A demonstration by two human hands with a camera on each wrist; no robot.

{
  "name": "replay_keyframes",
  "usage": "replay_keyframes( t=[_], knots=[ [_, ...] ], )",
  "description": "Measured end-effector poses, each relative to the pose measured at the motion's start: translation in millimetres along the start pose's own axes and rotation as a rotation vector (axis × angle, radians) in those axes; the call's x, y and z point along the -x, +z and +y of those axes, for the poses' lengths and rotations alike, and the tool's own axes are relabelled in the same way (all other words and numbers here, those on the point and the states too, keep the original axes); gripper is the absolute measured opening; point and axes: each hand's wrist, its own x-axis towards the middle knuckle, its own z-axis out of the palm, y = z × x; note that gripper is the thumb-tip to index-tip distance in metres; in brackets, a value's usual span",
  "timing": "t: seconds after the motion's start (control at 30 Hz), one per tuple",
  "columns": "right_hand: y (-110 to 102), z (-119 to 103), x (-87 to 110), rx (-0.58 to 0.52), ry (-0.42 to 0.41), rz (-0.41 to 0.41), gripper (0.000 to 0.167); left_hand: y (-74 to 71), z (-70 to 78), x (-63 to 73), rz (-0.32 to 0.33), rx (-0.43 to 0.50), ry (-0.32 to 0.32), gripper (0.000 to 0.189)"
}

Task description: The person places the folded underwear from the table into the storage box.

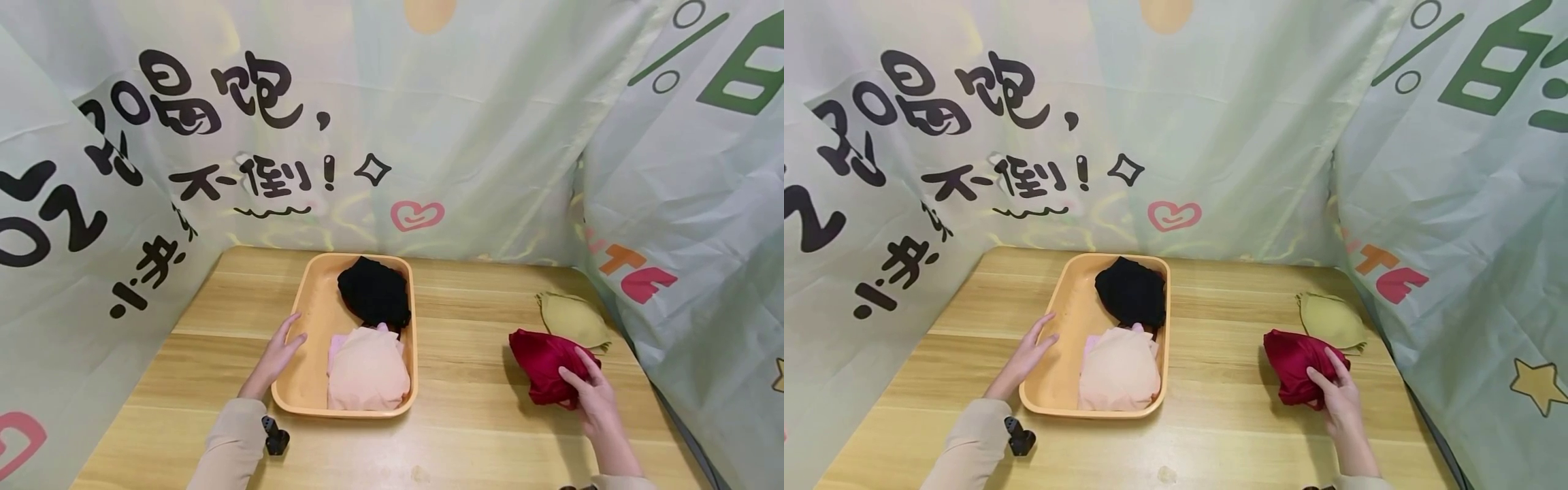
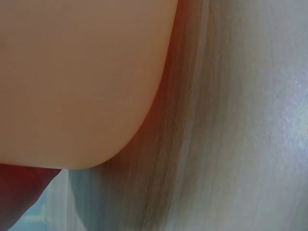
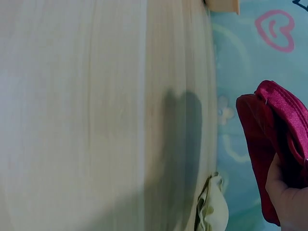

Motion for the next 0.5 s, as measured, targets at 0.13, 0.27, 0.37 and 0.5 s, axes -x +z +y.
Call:
replay_keyframes(
  t=[0.13, 0.27, 0.37, 0.5],
  knots=[
    [19.8, -6.6, 6.7, 0.034, -0.01, -0.015, 0.061, -0.5, -0.8, 0.2, 0.0, -0.002, 0.003, 0.056],
    [55.2, -27.5, 25.5, 0.012, -0.019, -0.014, 0.058, -0.8, -2.0, 0.4, 0.001, 0.0, 0.01, 0.056],
    [78.4, -40.7, 35.0, -0.026, -0.002, -0.013, 0.057, -0.7, -2.3, 0.3, 0.002, -0.001, 0.007, 0.056],
    [100.6, -50.9, 41.1, -0.046, 0.019, -0.034, 0.062, -0.5, -1.6, 0.4, 0.004, -0.002, 0.005, 0.056]
  ],
)
